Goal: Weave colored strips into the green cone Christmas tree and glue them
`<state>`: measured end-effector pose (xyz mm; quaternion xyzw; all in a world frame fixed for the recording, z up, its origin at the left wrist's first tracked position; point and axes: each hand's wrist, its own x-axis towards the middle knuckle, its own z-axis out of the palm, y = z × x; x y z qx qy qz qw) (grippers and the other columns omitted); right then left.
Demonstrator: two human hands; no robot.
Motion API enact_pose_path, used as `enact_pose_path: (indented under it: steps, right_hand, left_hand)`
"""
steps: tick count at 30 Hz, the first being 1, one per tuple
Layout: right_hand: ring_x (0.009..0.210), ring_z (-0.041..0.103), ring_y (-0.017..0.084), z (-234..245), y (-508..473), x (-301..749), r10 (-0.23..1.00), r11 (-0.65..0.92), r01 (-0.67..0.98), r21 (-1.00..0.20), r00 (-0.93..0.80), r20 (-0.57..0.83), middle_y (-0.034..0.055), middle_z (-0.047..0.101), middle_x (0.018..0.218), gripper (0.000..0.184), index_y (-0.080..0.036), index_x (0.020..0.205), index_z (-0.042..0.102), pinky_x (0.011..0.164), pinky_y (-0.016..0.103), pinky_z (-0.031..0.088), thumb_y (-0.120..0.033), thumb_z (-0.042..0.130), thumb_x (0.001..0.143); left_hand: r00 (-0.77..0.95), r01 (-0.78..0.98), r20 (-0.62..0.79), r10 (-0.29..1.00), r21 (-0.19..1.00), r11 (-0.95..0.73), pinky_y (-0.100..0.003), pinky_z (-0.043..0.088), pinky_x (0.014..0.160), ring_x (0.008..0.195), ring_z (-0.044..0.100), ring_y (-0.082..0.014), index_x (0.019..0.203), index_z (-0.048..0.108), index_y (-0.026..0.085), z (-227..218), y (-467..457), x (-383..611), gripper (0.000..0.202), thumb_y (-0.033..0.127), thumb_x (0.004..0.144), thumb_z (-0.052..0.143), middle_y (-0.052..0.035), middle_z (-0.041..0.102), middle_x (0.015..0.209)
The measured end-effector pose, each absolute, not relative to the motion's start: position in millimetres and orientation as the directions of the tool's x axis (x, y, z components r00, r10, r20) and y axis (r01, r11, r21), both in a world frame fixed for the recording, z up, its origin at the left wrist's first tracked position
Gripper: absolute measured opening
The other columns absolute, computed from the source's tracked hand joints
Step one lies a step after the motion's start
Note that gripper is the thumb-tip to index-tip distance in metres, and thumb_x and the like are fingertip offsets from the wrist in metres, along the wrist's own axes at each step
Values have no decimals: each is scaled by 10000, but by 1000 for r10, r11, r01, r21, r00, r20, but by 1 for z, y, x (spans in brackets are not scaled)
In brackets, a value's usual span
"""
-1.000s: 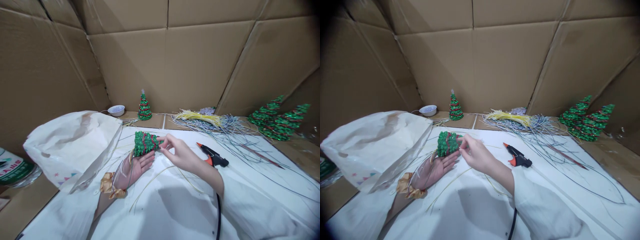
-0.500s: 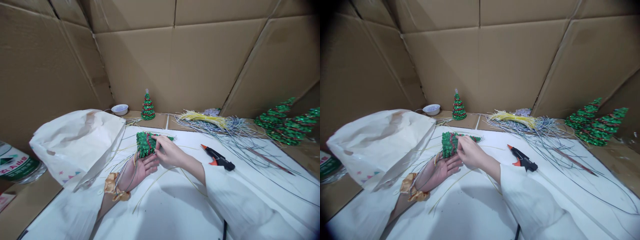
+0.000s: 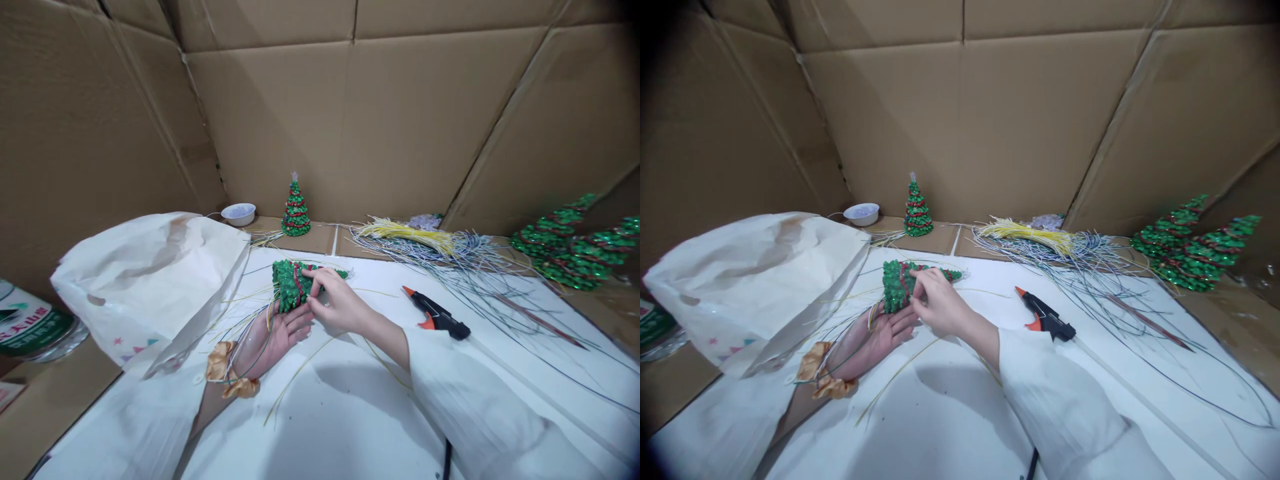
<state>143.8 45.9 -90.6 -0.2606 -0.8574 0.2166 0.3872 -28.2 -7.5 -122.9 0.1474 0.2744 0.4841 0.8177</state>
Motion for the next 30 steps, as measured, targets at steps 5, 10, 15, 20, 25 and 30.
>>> enact_pose_path:
  steps: [5, 10, 15, 20, 25, 30]
  right_hand:
    - [1114, 452, 211, -90, 42, 142, 644, 738, 268, -619, -552, 530, 53, 591, 838, 135, -216, 749, 464, 943, 408, 373, -89, 498, 719]
    - [1145, 478, 210, -89, 42, 141, 718, 653, 239, -719, -497, 487, 89, 594, 995, 106, -207, 720, 465, 920, 404, 382, -122, 527, 728]
    - [1165, 477, 217, -91, 41, 141, 738, 640, 241, -729, -457, 497, 88, 595, 960, 126, -211, 716, 433, 903, 392, 390, -130, 524, 752]
    - [1142, 466, 216, -92, 39, 140, 695, 693, 255, -674, -487, 529, 74, 593, 927, 120, -218, 746, 439, 906, 405, 397, -122, 509, 758]
    - [1119, 432, 224, -92, 37, 140, 664, 731, 310, -608, -531, 527, 66, 581, 883, 126, -219, 767, 449, 920, 413, 406, -103, 495, 750]
    - [1110, 390, 234, -97, 38, 139, 637, 762, 358, -540, -562, 527, 63, 576, 870, 157, -213, 800, 463, 932, 420, 393, -69, 459, 737]
  left_hand:
    - [404, -711, -288, 869, 500, 495, -393, 474, 831, 1035, 581, -252, 1087, 562, 70, -122, -6, -28, 366, 272, 918, 307, -146, 634, 1094]
    - [392, -691, -303, 869, 526, 496, -387, 474, 828, 1019, 587, -249, 1083, 567, 87, -119, -8, -27, 365, 288, 915, 313, -148, 611, 1137]
    - [376, -674, -314, 872, 552, 490, -370, 465, 833, 1042, 569, -257, 1143, 546, 84, -119, -9, -26, 400, 322, 911, 323, -166, 570, 1196]
    - [400, -684, -282, 872, 541, 489, -385, 456, 832, 1003, 574, -246, 1136, 544, 88, -121, -8, -27, 388, 307, 911, 316, -160, 585, 1149]
    - [422, -680, -267, 866, 539, 497, -405, 441, 852, 1074, 530, -271, 1190, 505, 88, -123, -8, -28, 407, 321, 903, 335, -169, 557, 1183]
    - [430, -673, -260, 865, 547, 499, -415, 439, 856, 1032, 548, -261, 1142, 530, 89, -120, -8, -27, 386, 319, 903, 333, -168, 550, 1191]
